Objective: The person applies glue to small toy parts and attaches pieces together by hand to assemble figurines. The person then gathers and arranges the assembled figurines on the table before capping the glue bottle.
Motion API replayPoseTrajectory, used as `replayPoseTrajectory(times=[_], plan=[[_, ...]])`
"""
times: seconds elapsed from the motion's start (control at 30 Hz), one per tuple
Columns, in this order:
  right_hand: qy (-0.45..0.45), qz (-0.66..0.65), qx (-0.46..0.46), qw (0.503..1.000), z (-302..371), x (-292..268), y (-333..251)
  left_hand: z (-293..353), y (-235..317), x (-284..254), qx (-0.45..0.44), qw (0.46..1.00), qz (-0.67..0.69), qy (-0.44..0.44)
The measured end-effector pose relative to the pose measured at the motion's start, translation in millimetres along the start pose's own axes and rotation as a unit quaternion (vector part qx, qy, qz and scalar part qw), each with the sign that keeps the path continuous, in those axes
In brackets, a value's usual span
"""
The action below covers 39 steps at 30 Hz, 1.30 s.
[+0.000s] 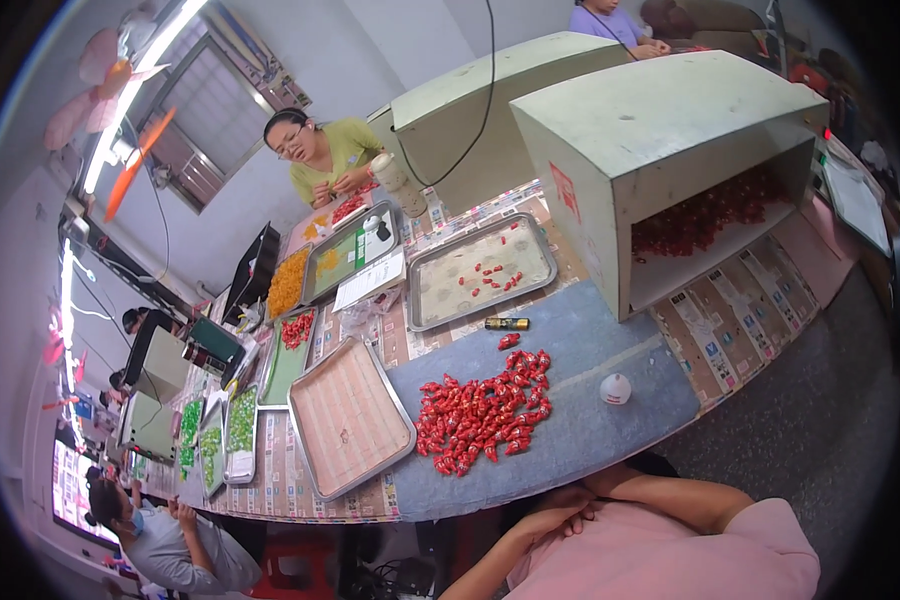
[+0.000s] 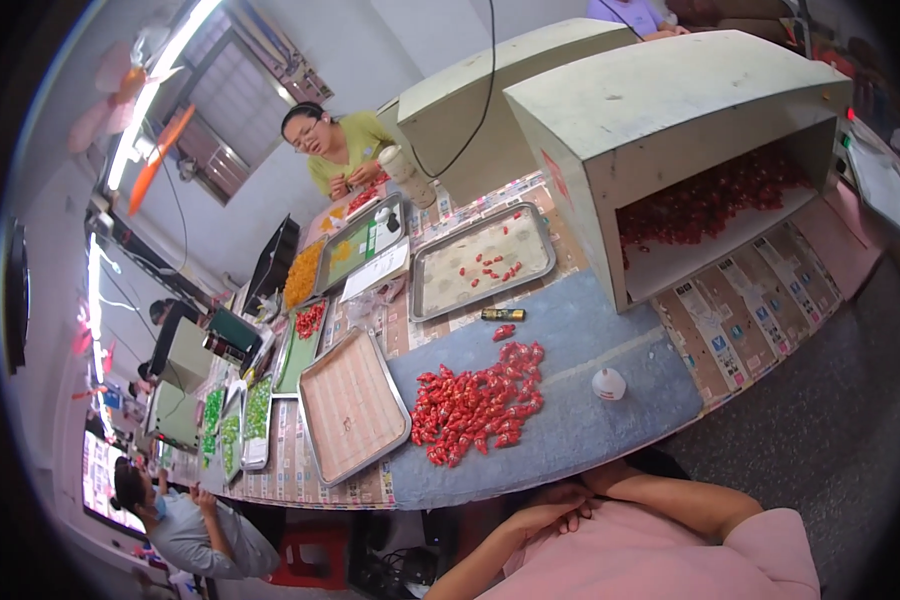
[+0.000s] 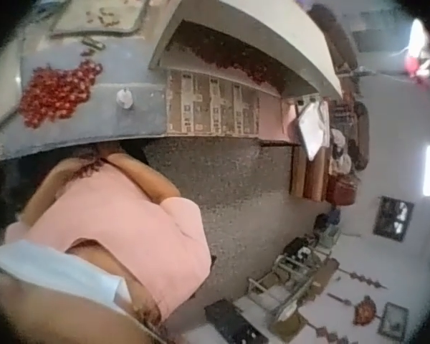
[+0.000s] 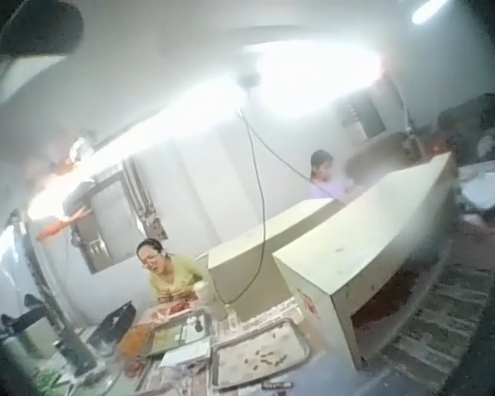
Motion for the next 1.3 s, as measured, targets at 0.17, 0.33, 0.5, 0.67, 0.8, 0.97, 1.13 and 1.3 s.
replayPoseTrajectory(times=[0.17,0.33,0.5,0.67,0.8,0.97,1.13,1.3], plan=[[0.064,0.111,0.0,0.992,-1,3,10,-5,-14,-1,-0.003,0.999,-0.028,0.036],[0.084,0.193,-0.016,0.977,-5,11,14,2,-7,13,0.028,0.988,-0.13,0.084],[0.039,0.232,0.085,0.968,5,12,8,2,-1,23,0.041,0.969,-0.216,0.112],[-0.103,0.183,0.075,0.975,53,-39,-15,-11,16,20,0.133,0.896,-0.353,0.236],[0.003,0.118,-0.014,0.993,105,-69,-2,-50,19,8,0.263,0.773,-0.495,0.298],[0.18,0.028,0.006,0.983,159,-100,-13,-103,-2,-21,0.257,0.649,-0.59,0.406],[0.178,-0.022,0.055,0.982,177,-98,-31,-100,-2,-18,0.231,0.696,-0.56,0.386],[0.136,-0.017,-0.015,0.99,163,-97,-61,-88,11,-7,0.14,0.773,-0.541,0.3]])
Point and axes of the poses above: each hand's wrist, its own z-axis away from the middle knuckle, its own x-axis out of the palm, y = z × x, the point moved 4 cm from there along -z, towards the middle knuckle, and after that the axes turned 2 degrees about -y, right-handed, at the moved point
